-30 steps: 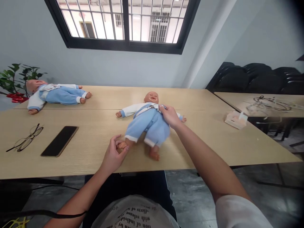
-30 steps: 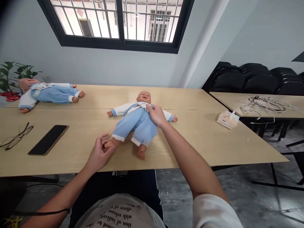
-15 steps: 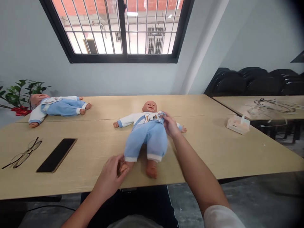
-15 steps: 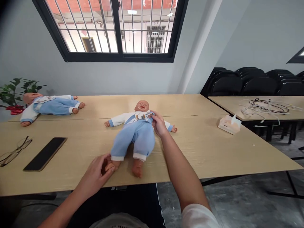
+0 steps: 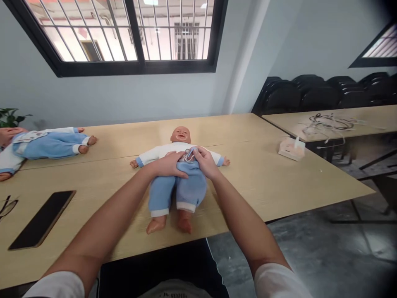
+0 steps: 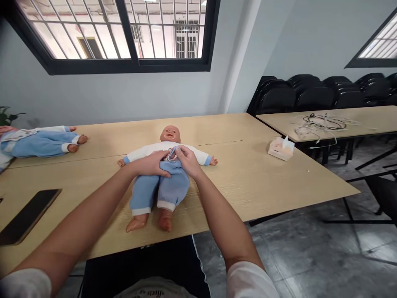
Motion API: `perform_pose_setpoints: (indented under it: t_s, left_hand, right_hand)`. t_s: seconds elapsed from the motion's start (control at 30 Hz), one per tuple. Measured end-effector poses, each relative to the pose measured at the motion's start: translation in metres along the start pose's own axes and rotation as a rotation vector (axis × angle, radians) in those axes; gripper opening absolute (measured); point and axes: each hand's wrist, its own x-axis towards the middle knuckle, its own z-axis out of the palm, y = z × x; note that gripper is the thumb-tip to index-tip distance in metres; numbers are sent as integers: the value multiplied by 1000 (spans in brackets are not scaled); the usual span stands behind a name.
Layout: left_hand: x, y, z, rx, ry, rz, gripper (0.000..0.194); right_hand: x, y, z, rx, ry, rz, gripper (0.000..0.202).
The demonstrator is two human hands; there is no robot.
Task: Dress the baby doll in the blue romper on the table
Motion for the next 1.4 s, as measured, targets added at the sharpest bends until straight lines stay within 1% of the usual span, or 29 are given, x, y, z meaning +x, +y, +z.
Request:
perform_pose_setpoints:
  t_s: [0.03, 0.07, 0.1, 0.17, 0.2, 0.23, 0.27, 0.33, 0.37, 0.43, 0.5, 0.53, 0.57, 0.6, 0.63, 0.67, 0.7, 0.73, 0.8, 0.87, 0.93, 1.0, 1.1, 1.2, 1.27, 1.3, 1.4]
  left_hand:
    - [2, -3, -2, -24, -56, 7, 66]
    - [0, -6, -4, -57, -76, 18, 55]
    - [-3, -10, -6, -98, -61, 24, 51]
    - [-12, -17, -9, -202, 20, -14, 55]
    - [-17, -20, -9, -262, 56, -48, 59]
    - [-21, -22, -7, -320, 81, -80, 63]
    - [-24, -21, -5, -372, 100, -103, 66]
    - [-28, -16, 2, -429, 117, -101, 70]
    - [-29, -11, 5, -422, 111, -83, 73]
    - [-30, 0, 8, -361, 77, -53, 87]
    - [-30, 7, 8, -292, 50, -49, 100]
    - [-30, 9, 7, -273, 37, -49, 98]
    - [-29, 8, 5, -266, 12, -46, 88]
    - [-29, 6, 3, -265, -24, -37, 73]
    - [-29, 2, 1, -267, -62, -26, 59]
    - [-29, -2, 0, -275, -87, -19, 48]
    - [-28, -7, -1, -290, -92, -18, 43]
    - [-28, -11, -1, -316, -75, -24, 43]
    - [-29, -17, 0, -410, -11, -51, 48]
    - [-30, -19, 2, -512, 18, -74, 54]
    - [-31, -15, 2, -531, 4, -90, 58]
    - [-32, -6, 2, -433, -38, -98, 59]
    - [-33, 11, 2, -221, -128, -137, 60]
    - [-34, 23, 3, -125, -175, -182, 48]
    - [-35, 24, 4, -156, -154, -175, 40]
    - [-37, 23, 5, -202, -134, -165, 38]
    - [-44, 15, 13, -393, -52, -157, 46]
  right_hand:
    - [-1, -2, -3, -54, -49, -11, 46]
    - [-2, -4, -6, -123, -116, -11, 45]
    - [-4, -6, -8, -207, -199, 5, 46]
    - [-6, -9, -10, -375, -366, 61, 49]
    - [-7, -10, -10, -435, -420, 87, 47]
    - [-8, -11, -9, -465, -441, 101, 44]
    - [-8, -11, -7, -463, -424, 97, 40]
    - [-7, -9, -3, -371, -313, 57, 33]
    - [-6, -8, -1, -301, -245, 42, 30]
    - [-5, -4, 2, -147, -152, 57, 27]
    - [-5, -2, 4, -12, -130, 119, 30]
    - [-5, -2, 4, 28, -141, 145, 32]
    - [-6, -3, 4, 35, -169, 159, 33]
    - [-7, -6, 4, 5, -220, 164, 35]
    - [-9, -9, 3, -58, -279, 159, 36]
    - [-10, -12, 3, -143, -339, 148, 38]
    - [-11, -15, 2, -234, -394, 137, 40]
    - [-12, -18, 2, -313, -430, 128, 41]
    - [-13, -20, 2, -403, -438, 115, 41]
    - [-13, -19, 2, -408, -422, 113, 38]
    - [-12, -15, 1, -373, -399, 123, 36]
    - [-10, -12, 0, -312, -370, 132, 34]
    - [-8, -8, -2, -204, -328, 126, 33]
    - [-9, -7, -2, -178, -347, 116, 34]
    - [-10, -7, -3, -198, -353, 113, 37]
    - [-10, -8, -4, -208, -351, 113, 39]
    - [-10, -9, -7, -216, -378, 114, 48]
